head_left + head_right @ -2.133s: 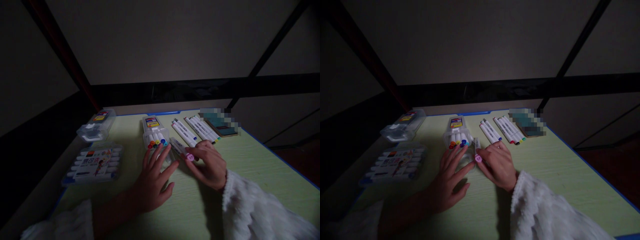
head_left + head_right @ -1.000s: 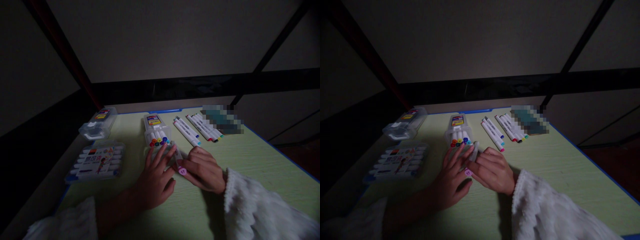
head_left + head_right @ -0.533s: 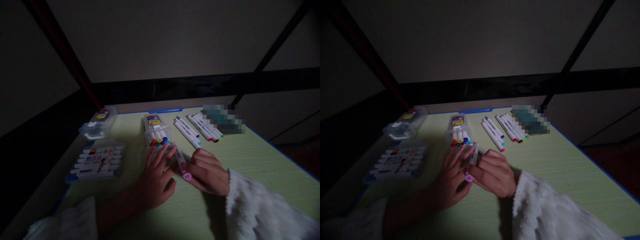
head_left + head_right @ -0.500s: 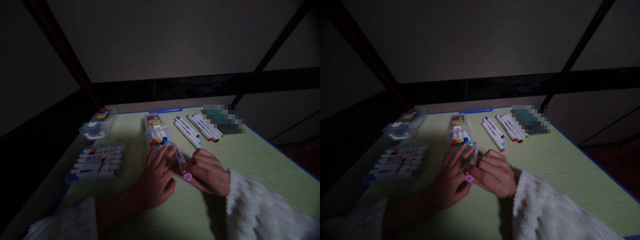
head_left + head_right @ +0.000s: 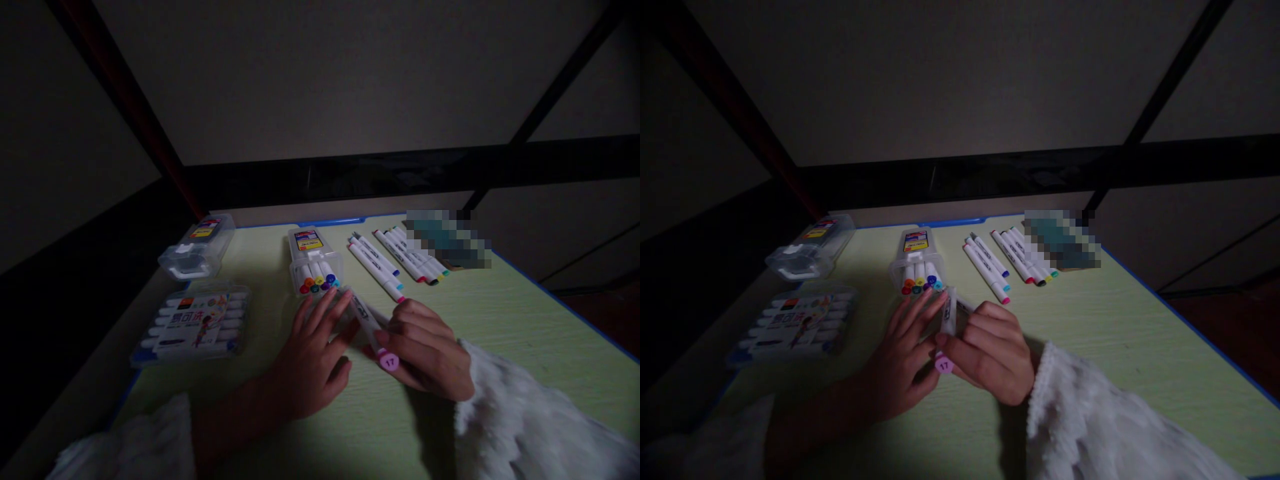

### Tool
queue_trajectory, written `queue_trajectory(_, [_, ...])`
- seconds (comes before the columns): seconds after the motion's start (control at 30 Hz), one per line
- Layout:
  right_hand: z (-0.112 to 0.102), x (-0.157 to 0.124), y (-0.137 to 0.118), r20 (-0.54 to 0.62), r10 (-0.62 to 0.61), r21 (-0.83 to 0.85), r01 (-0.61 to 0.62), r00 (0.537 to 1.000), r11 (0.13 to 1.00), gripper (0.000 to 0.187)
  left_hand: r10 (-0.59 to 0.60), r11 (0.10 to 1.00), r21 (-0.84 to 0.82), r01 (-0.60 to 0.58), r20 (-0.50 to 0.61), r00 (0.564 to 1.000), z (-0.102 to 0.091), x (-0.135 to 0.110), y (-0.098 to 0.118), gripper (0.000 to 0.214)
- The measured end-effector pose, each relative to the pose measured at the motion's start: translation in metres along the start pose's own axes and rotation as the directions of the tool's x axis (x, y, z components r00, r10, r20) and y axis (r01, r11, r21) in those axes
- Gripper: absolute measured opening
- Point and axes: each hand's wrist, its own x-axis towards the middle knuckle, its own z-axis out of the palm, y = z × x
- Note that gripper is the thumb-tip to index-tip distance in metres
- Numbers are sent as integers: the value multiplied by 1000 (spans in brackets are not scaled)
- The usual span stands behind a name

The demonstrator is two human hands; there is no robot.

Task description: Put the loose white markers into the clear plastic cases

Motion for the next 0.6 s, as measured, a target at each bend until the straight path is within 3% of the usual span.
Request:
queue_trajectory(0.1, [0,3,0,-69,-56,74,61,996,995,12,0,1000,-2,0,-2,1000,0,0,0,41])
queue_trajectory(0.6, [1,-2,-1,-85,-48,104,57,995,993,18,16,999,-51,-18,-24,1000,-2,0,0,56])
